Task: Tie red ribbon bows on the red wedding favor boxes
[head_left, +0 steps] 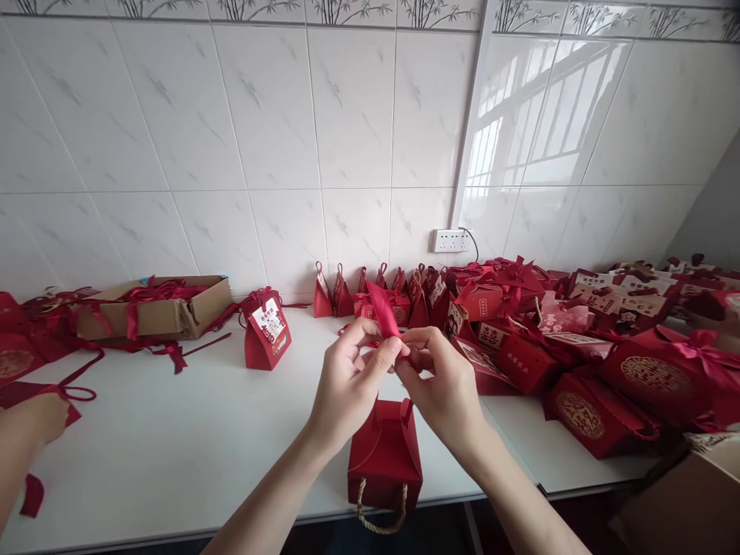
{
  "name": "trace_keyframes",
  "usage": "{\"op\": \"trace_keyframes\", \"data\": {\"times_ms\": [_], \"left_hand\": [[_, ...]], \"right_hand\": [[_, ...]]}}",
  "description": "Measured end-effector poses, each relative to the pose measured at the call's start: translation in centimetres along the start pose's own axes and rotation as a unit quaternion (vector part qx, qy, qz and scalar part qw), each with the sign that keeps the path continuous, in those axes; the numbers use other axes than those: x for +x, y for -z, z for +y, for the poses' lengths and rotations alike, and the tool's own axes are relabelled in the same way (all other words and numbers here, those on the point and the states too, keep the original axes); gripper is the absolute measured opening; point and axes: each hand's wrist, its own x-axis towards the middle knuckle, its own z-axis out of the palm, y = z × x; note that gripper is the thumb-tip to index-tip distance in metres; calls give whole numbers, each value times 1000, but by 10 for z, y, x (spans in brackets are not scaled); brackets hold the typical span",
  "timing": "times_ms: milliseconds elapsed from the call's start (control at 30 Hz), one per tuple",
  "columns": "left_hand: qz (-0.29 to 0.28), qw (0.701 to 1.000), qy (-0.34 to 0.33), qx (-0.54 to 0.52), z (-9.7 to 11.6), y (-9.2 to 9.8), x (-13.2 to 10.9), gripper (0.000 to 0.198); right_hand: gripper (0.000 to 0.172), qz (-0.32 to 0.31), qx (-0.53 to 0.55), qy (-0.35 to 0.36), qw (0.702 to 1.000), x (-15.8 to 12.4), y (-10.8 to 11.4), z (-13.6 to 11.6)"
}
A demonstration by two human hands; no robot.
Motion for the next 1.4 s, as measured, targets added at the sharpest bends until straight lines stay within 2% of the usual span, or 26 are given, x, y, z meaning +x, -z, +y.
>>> {"op": "trace_keyframes", "data": {"times_ms": [100, 233, 467, 567, 700, 900, 1200, 1400], "left_hand": [[8, 1000, 2, -1, 0, 0, 0, 16], [14, 1000, 5, -4, -1, 2, -1, 17], [17, 1000, -2, -23, -7, 2, 1, 15], [14, 999, -5, -43, -9, 0, 1, 15], [11, 993, 22, -119, -14, -1, 2, 14], [66, 966, 84, -236, -26, 4, 4, 14], [131, 941, 145, -276, -42, 22, -5, 17], [203, 910, 202, -301, -57, 34, -9, 20]], "right_hand": [[14, -5, -31, 26, 999, 0, 0, 0], [19, -51, 46, 10, 998, -2, 2, -4], [30, -50, 124, -1, 991, -9, 11, -1], [22, -22, 133, -12, 991, -5, 16, -3], [13, 59, 146, -45, 987, 3, 16, -5], [19, 145, 150, -89, 974, 0, 13, -8], [19, 95, 271, -168, 943, -21, 39, 2], [19, 137, 230, -219, 938, -59, 58, 3]]}}
